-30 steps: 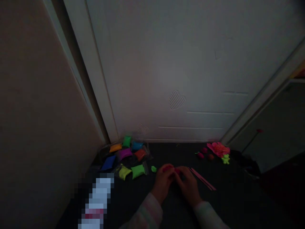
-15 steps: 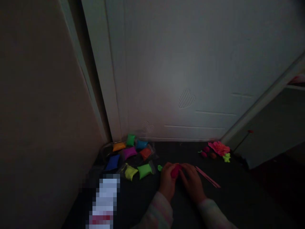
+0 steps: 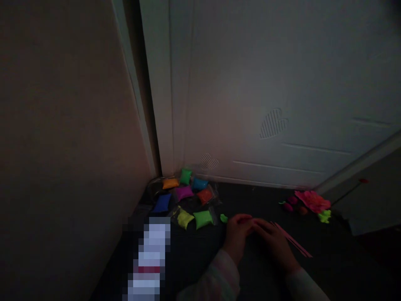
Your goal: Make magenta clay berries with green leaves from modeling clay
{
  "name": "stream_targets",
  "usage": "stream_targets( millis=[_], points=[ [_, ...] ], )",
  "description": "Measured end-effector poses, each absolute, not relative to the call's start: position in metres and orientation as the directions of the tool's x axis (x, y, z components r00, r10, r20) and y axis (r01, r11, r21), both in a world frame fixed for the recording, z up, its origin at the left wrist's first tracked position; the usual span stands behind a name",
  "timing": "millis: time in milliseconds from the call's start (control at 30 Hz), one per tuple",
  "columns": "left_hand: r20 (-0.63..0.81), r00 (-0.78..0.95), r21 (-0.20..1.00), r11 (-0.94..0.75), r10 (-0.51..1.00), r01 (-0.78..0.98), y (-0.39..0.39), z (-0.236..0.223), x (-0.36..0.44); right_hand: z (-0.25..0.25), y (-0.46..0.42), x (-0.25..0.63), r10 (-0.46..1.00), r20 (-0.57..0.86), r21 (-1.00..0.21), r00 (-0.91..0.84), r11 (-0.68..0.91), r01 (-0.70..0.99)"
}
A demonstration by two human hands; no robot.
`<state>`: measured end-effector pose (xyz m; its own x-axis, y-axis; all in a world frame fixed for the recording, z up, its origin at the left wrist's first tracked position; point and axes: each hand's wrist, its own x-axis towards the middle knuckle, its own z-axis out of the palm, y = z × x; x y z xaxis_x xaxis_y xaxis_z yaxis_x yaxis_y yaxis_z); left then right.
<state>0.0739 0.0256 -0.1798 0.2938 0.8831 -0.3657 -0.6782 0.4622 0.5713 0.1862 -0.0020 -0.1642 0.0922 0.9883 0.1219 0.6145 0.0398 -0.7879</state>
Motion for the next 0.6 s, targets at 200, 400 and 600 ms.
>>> stream_targets(
  millis=[200,400,600],
  points=[
    [-0.367,0.282,0.606,0.458,0.886,-0.65,0.028,-0.178,0.072,-0.159,0.006,0.186,0.997,0.072,-0.816,0.025,0.045,0.577],
    [-0.369,0.291,0.678,0.469,0.883,-0.565,0.03,-0.175,0.07,-0.167,0.003,0.181,0.984,0.168,-0.774,0.051,0.1,0.625],
    [-0.353,0.337,0.742,0.48,0.873,-0.468,0.031,-0.173,0.067,-0.17,0.0,0.184,0.967,0.256,-0.704,-0.013,0.196,0.683]
  ],
)
